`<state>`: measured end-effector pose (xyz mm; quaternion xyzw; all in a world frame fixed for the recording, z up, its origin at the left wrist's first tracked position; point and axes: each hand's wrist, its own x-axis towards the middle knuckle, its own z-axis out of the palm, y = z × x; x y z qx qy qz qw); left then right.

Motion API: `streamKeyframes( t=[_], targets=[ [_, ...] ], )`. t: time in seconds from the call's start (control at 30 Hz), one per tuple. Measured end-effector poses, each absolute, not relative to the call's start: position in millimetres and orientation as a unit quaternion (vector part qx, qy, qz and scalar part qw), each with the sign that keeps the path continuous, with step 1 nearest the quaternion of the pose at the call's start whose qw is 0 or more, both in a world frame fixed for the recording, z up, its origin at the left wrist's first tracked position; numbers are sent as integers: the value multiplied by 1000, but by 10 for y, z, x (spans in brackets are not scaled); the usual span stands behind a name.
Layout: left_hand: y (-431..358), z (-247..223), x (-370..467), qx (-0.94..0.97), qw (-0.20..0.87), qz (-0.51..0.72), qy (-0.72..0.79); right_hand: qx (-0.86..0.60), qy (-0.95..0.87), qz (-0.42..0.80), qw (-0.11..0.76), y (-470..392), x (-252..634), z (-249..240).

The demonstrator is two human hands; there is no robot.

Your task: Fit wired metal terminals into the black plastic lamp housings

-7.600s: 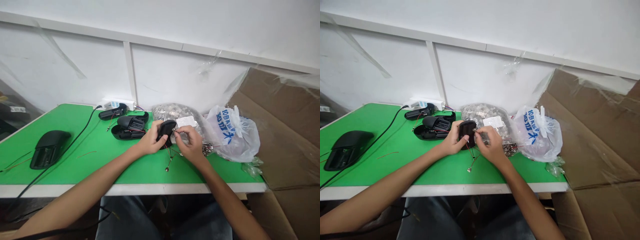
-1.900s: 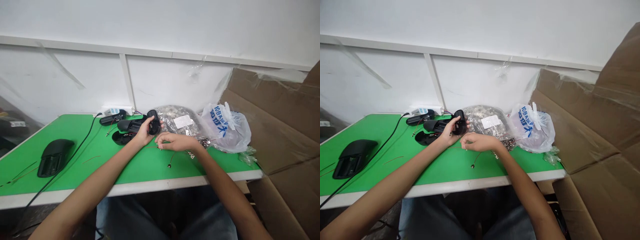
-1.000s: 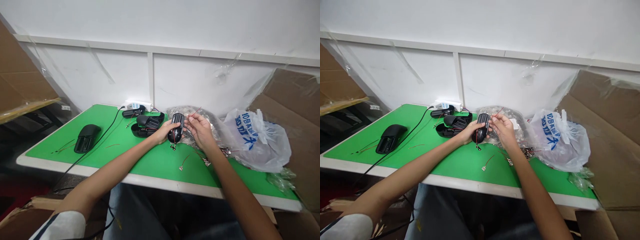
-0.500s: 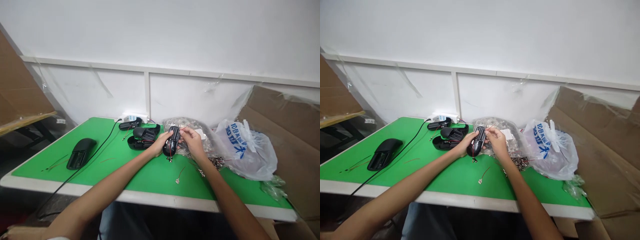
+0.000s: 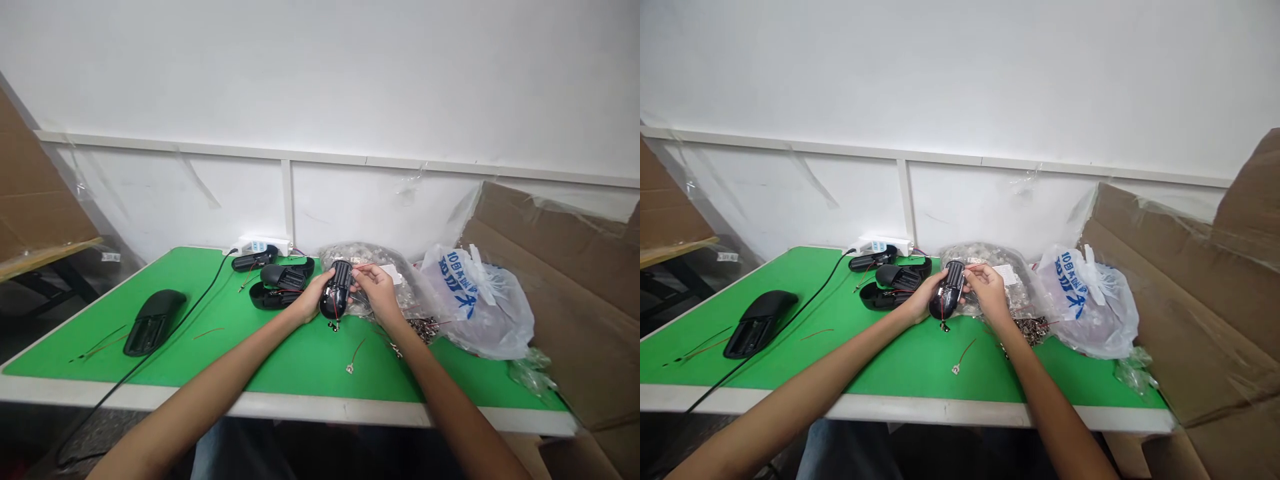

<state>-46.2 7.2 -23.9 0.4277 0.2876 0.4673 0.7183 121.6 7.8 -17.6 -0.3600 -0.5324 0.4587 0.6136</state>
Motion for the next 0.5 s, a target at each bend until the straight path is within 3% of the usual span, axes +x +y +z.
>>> streamKeyframes(
  t=[0.5],
  targets=[
    [101,-323,-402,373,685,538,320,-357,-636,419,540,7,1173,-224]
  ],
)
